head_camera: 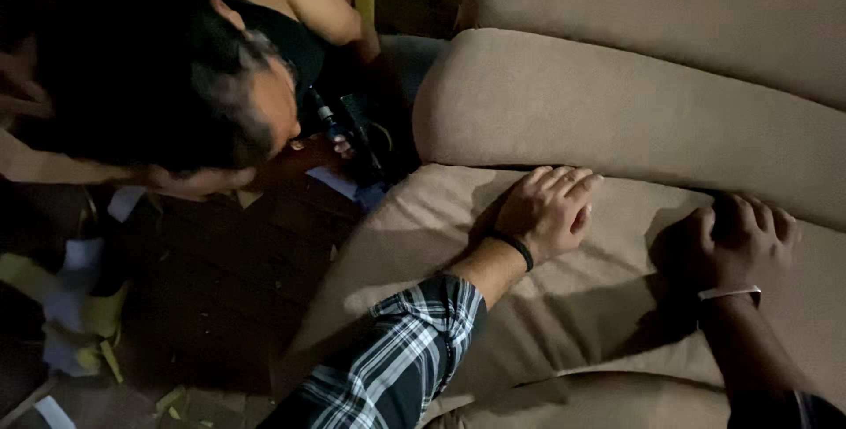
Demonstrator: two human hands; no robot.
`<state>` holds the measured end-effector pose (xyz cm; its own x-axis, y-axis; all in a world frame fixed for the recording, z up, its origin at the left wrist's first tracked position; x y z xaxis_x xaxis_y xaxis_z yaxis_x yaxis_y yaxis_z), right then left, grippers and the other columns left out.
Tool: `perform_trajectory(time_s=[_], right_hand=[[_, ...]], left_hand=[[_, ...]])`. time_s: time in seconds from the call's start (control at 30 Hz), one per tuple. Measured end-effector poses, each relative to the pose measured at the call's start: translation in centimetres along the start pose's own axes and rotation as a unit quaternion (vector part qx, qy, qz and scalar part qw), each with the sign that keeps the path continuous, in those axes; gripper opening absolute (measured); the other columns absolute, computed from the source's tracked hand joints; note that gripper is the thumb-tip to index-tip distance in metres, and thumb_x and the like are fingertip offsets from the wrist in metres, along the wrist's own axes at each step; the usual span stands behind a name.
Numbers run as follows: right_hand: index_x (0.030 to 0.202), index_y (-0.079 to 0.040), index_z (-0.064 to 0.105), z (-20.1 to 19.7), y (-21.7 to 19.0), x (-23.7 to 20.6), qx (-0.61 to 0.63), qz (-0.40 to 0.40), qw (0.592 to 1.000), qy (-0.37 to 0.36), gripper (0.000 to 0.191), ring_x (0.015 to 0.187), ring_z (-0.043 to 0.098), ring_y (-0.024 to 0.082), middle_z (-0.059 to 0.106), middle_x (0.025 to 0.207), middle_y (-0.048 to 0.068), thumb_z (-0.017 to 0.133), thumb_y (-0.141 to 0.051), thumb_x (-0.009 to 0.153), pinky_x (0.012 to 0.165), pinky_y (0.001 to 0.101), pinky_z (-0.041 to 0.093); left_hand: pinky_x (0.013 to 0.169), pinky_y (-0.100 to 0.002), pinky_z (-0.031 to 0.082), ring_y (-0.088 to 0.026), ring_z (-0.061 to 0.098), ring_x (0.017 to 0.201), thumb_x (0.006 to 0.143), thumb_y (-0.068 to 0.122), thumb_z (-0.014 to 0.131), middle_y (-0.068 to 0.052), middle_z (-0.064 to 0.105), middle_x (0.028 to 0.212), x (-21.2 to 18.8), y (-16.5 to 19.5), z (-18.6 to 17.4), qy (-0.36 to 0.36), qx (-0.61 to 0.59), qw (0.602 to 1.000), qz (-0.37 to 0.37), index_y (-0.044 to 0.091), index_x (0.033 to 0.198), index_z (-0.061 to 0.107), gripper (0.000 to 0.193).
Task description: The person stretches a beige fabric cover over foam padding on a curved wooden furniture panel, pressing and pulling the fabric to align it. The person uses a pneumatic nail gun to fasten the fabric edge to the panel while a second worker assists by holding the fabric taut.
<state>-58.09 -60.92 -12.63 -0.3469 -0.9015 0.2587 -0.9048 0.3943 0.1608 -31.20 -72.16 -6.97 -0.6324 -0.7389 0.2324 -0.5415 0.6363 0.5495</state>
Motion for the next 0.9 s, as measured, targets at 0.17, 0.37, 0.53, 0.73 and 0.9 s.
perform_trajectory(time_s=[0.17, 0.37, 0.53, 0.73, 0.9], right_hand=[[0.132, -0.018, 0.066, -0.4, -0.1, 0.1, 0.022, 0.009, 1.0, -0.01, 0.034, 0.142, 0.045, 0.027, 0.061, 0.142, 0.005, 0.052, -0.045, 0.115, 0.131, 0.0428, 0.033], [0.132, -0.019, 0.066, -0.9, -0.6, 0.0, -0.028, 0.009, 1.0, -0.008, 0.033, 0.141, 0.045, 0.027, 0.062, 0.14, 0.004, 0.053, -0.045, 0.117, 0.13, 0.0413, 0.034], [0.13, -0.017, 0.067, -1.3, -1.4, 0.5, 0.028, 0.024, 0.999, -0.006, 0.035, 0.139, 0.047, 0.029, 0.063, 0.139, 0.006, 0.056, -0.045, 0.112, 0.129, 0.0455, 0.036], [0.127, -0.017, 0.068, -1.6, -2.6, 1.0, 0.024, 0.011, 1.0, 0.005, 0.033, 0.138, 0.049, 0.029, 0.066, 0.138, 0.006, 0.057, -0.043, 0.11, 0.127, 0.0441, 0.035], [0.129, -0.016, 0.067, -1.5, -3.3, 1.3, 0.046, 0.008, 0.999, 0.01, 0.034, 0.14, 0.047, 0.03, 0.063, 0.138, 0.007, 0.054, -0.042, 0.112, 0.129, 0.0445, 0.033]], left_hand=[[0.115, -0.048, 0.045, -0.028, 0.063, 0.127, 0.092, 0.02, 0.063, -0.012, 0.067, 0.135, 0.0, 0.0, 0.3, 0.016, 0.017, 1.0, 0.008, 0.008, 0.134, 0.06, 0.044], [0.115, -0.047, 0.045, -0.029, 0.062, 0.129, 0.094, 0.021, 0.06, -0.013, 0.067, 0.136, 0.0, -0.1, -0.6, 0.006, 0.008, 1.0, 0.008, 0.007, 0.135, 0.061, 0.043], [0.116, -0.048, 0.045, -0.029, 0.063, 0.127, 0.093, 0.02, 0.061, -0.012, 0.067, 0.135, -0.1, -0.5, -1.7, 0.009, 0.011, 1.0, 0.0, 0.008, 0.133, 0.062, 0.043], [0.113, -0.048, 0.044, -0.029, 0.063, 0.126, 0.09, 0.016, 0.061, -0.011, 0.067, 0.134, -0.1, -1.3, -2.2, 0.027, 0.0, 1.0, 0.009, 0.008, 0.133, 0.062, 0.044], [0.113, -0.046, 0.046, -0.027, 0.063, 0.128, 0.093, 0.016, 0.061, -0.009, 0.067, 0.135, 0.3, -2.3, -1.8, -0.004, 0.011, 1.0, -0.009, 0.01, 0.134, 0.061, 0.041]])
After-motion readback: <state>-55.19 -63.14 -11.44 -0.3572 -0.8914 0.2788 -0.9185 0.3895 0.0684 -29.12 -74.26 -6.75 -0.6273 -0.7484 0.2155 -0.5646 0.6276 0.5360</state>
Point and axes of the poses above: each hand's wrist, its own x-axis towards the middle knuckle, its own z-axis out of the palm, y = z × x, the point moved 6 cm from there along x, towards the middle knuckle
